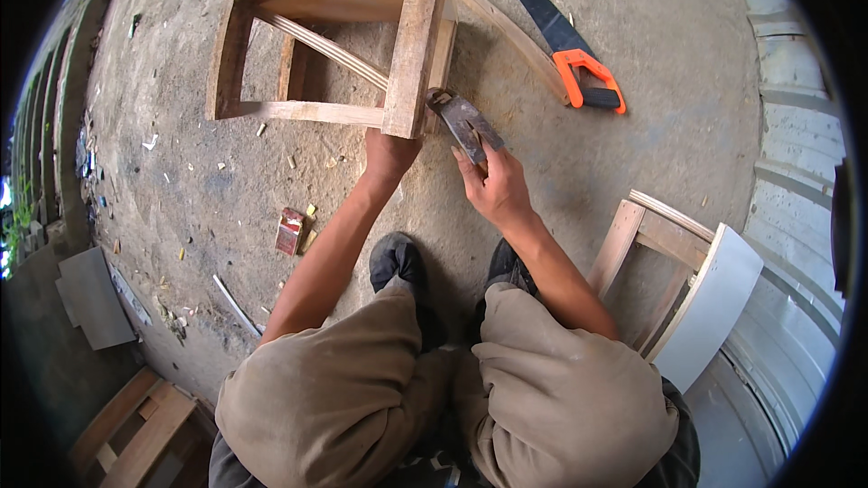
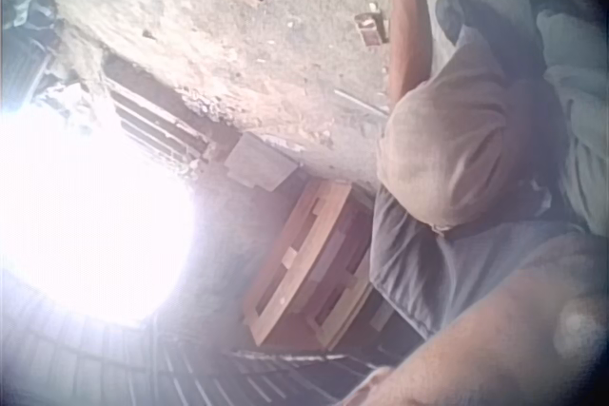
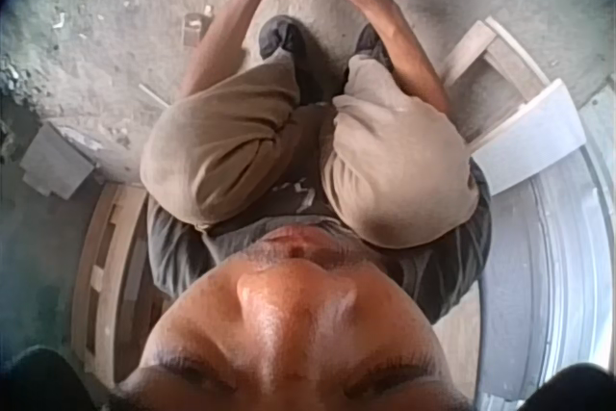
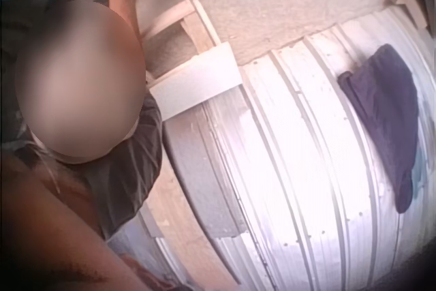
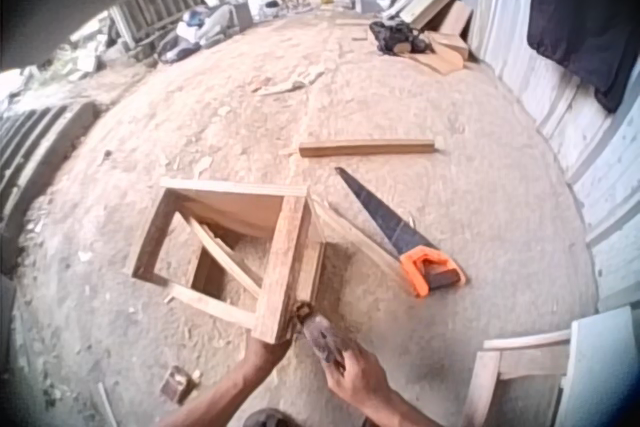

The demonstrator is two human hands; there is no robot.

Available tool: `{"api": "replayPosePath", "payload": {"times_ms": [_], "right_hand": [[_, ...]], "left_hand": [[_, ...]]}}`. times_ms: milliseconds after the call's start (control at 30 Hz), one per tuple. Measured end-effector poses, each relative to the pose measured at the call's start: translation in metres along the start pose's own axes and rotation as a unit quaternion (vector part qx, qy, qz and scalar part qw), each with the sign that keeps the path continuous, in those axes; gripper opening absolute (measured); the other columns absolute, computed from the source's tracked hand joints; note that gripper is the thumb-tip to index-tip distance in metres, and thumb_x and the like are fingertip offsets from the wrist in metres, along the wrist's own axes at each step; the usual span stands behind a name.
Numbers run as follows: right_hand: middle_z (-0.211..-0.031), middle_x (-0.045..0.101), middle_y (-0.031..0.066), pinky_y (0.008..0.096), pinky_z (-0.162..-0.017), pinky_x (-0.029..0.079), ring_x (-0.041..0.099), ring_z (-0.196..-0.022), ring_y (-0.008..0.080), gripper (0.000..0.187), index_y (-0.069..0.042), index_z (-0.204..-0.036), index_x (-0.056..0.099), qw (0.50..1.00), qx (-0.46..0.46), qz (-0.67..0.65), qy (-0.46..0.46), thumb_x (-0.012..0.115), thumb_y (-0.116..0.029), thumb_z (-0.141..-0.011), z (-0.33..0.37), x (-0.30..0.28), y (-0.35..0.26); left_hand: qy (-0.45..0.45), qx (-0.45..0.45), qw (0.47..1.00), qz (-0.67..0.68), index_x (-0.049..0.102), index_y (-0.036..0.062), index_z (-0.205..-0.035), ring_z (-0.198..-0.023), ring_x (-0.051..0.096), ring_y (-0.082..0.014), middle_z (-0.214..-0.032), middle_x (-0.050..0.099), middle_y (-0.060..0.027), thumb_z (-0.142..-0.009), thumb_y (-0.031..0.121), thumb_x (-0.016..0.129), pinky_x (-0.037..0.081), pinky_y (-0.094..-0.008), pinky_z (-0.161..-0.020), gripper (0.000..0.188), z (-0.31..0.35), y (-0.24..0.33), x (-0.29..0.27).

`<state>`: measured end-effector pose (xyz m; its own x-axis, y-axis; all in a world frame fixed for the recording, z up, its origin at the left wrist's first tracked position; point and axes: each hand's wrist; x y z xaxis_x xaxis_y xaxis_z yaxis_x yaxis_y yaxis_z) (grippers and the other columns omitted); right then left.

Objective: The person sits on the floor and uses a hand saw to cut a thin wooden strip. They then assemble the cut piece into a small wooden box frame, fitting it into place and securing it with a hammer and nails.

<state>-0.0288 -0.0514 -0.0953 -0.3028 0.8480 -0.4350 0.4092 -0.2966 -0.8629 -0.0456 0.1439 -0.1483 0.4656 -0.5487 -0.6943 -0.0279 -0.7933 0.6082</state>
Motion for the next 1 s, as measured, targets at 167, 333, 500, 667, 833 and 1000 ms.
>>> {"api": "replayPosePath", "payload": {"times_ms": [167,333,500,667,833,1000], "right_hand": [[-0.088,0.064,0.0235,0.0418,-0.062,0.050,0.065,-0.074,0.0396,0.034,0.005,-0.119,0.055,0.999,0.030,-0.004,-0.015,0.064,-0.016,-0.093,0.009,0.005,0.005],[-0.094,0.064,0.0259,0.0428,-0.066,0.051,0.065,-0.079,0.0399,0.035,0.007,-0.121,0.054,1.000,0.008,-0.027,0.011,0.061,-0.013,-0.094,0.012,0.011,-0.011],[-0.097,0.063,0.0267,0.0435,-0.068,0.051,0.064,-0.081,0.0417,0.036,0.009,-0.122,0.051,0.998,0.015,-0.059,0.003,0.060,-0.012,-0.094,0.020,0.012,-0.013],[-0.102,0.061,0.0255,0.0432,-0.070,0.052,0.064,-0.085,0.0425,0.036,0.007,-0.124,0.049,0.997,0.047,-0.039,-0.042,0.059,-0.010,-0.093,0.019,0.012,-0.010],[-0.105,0.061,0.0269,0.0437,-0.071,0.052,0.064,-0.089,0.0440,0.038,0.005,-0.127,0.049,0.998,-0.024,-0.054,0.029,0.059,-0.010,-0.094,0.022,0.011,-0.017],[-0.115,0.058,0.0299,0.0446,-0.076,0.054,0.064,-0.095,0.0452,0.043,0.006,-0.132,0.045,0.998,0.011,-0.056,-0.029,0.058,-0.007,-0.094,0.022,0.015,-0.002]], "left_hand": [[-0.035,0.031,0.999,-0.024,0.067,0.0061,-0.110,-0.096,0.066,-0.0362,-0.104,0.069,-0.0154,-0.079,0.008,0.075,0.053,-0.0438,-0.081,0.032,0.004,0.009,-0.009],[-0.042,0.046,0.997,-0.041,0.067,0.0059,-0.107,-0.095,0.066,-0.0360,-0.105,0.068,-0.0151,-0.080,0.006,0.073,0.053,-0.0440,-0.080,0.027,0.007,0.000,-0.009],[-0.017,0.093,0.993,-0.068,0.067,0.0052,-0.106,-0.092,0.066,-0.0369,-0.102,0.069,-0.0157,-0.083,0.006,0.070,0.053,-0.0443,-0.077,0.023,0.007,-0.005,-0.006],[-0.021,0.067,0.996,-0.047,0.067,0.0056,-0.107,-0.089,0.066,-0.0371,-0.098,0.069,-0.0158,-0.085,0.008,0.069,0.053,-0.0447,-0.075,0.023,0.007,-0.002,-0.007],[-0.016,0.089,0.994,-0.059,0.068,0.0053,-0.106,-0.086,0.067,-0.0367,-0.096,0.069,-0.0152,-0.085,0.010,0.070,0.053,-0.0444,-0.074,0.021,0.004,-0.002,-0.008],[-0.046,0.039,0.997,-0.037,0.068,0.0080,-0.107,-0.087,0.066,-0.0362,-0.096,0.068,-0.0142,-0.083,0.009,0.072,0.053,-0.0444,-0.075,0.025,0.006,-0.002,-0.007]]}}
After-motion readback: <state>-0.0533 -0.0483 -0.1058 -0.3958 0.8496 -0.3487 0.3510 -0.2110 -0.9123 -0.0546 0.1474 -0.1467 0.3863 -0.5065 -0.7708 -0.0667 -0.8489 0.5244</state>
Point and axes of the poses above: each hand's wrist, its own z-axis away from the middle knuckle, its own x-axis out of the palm, y = z × x
